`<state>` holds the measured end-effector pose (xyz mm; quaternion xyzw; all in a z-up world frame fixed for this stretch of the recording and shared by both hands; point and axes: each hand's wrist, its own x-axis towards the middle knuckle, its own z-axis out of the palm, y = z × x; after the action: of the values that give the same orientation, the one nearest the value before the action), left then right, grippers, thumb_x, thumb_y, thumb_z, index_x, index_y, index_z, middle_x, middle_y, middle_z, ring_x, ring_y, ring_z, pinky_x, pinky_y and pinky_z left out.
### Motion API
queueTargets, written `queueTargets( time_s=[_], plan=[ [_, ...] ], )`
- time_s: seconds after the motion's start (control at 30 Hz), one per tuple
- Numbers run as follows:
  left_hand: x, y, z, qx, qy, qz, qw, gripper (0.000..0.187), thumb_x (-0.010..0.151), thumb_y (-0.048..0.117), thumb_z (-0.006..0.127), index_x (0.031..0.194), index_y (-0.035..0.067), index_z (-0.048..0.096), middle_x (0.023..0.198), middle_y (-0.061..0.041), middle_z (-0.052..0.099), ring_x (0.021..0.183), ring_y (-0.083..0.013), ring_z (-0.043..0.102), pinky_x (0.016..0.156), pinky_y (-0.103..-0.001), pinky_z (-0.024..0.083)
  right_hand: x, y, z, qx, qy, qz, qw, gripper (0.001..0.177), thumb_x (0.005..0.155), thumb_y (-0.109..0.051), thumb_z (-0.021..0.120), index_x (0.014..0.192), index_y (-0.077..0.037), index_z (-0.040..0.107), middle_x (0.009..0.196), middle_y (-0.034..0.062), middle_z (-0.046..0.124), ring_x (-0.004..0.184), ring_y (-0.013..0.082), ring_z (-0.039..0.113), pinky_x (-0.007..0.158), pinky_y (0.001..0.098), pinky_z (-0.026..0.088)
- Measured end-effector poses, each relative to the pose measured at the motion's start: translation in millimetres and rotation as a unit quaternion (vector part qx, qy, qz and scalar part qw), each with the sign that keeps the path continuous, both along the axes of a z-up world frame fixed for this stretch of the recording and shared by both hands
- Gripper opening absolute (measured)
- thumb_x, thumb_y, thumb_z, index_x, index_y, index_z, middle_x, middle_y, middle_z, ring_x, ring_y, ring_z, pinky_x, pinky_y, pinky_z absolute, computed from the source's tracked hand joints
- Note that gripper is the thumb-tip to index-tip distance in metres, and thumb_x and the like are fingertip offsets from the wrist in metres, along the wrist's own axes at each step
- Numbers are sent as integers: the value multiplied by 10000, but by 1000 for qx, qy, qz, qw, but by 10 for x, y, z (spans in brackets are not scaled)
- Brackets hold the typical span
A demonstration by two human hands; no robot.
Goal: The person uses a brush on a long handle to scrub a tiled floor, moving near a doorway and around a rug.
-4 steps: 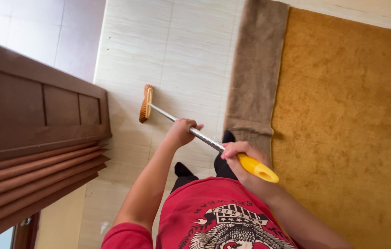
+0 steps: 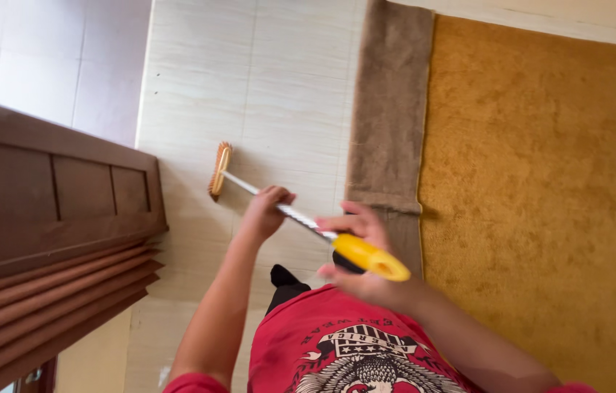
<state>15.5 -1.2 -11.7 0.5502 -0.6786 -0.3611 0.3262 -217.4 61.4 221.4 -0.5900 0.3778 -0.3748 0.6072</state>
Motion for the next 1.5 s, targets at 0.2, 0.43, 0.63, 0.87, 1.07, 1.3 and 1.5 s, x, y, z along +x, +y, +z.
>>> queueTargets(
  time_s=[0.2, 0.43, 0.63, 0.87, 1.07, 1.3, 1.5],
  plan=[
    [709, 70, 491, 52, 130, 144, 980, 95, 1022, 91, 652, 982, 28, 710, 722, -42, 629, 656, -133, 589, 636, -342, 474, 341, 198, -181, -15, 7, 24, 1000, 952, 905, -86, 784, 1613, -46, 149, 1627, 185, 347, 1558, 275, 324, 1293, 477, 266],
    [1071, 377, 1477, -19, 270, 68, 960, 292, 1110, 173, 577, 864, 16, 565, 731, -21, 548, 703, -91, 520, 1142, -454, 538, 594, 475, -832, 28, 161, -28, 986, 779, 952, -216, 712, 1568, -41, 269, 1618, 190, 359, 1505, 301, 397, 1182, 444, 432],
    [790, 643, 1482, -19, 381, -25, 924, 427, 1154, 289, 493, 785, 76, 471, 687, -12, 520, 672, -120, 520, 1185, -535, 513, 879, 412, -1160, -42, 226, -26, 973, 869, 880, -234, 752, 1557, -42, 242, 1579, 220, 365, 1413, 329, 452, 1067, 404, 490],
    [536, 835, 1164, 75, 436, -49, 896, 450, 1146, 284, 493, 750, 70, 478, 693, -11, 478, 829, -169, 609, 1229, -561, 416, 894, 316, -1870, -1, 325, 19, 945, 235, 977, -171, 653, 1181, -60, 617, 1099, 146, 702, 1047, 323, 694, 883, 404, 551],
    [801, 727, 1442, 47, 352, 17, 935, 313, 1081, 212, 595, 819, 59, 521, 735, -26, 545, 798, -169, 613, 1185, -555, 471, 795, 358, -2565, -27, 316, 26, 948, 147, 936, -112, 638, 1071, -65, 605, 1007, 163, 669, 942, 375, 665, 792, 446, 533],
    [1034, 312, 2283, 57, 413, -50, 908, 282, 1077, 269, 632, 939, 71, 486, 812, -37, 560, 784, -178, 596, 1003, -453, 539, 824, 118, -3312, 13, 378, 63, 924, 77, 839, -78, 669, 914, -69, 658, 913, 157, 690, 909, 374, 659, 784, 446, 533],
    [1016, -41, 2465, 25, 375, -67, 924, 316, 1054, 263, 689, 915, 70, 480, 777, -50, 507, 719, -190, 528, 709, -353, 489, 1283, -519, -3635, -37, 356, 51, 933, 99, 787, -54, 676, 874, -93, 700, 901, 154, 686, 875, 355, 660, 771, 419, 535]
  ],
)
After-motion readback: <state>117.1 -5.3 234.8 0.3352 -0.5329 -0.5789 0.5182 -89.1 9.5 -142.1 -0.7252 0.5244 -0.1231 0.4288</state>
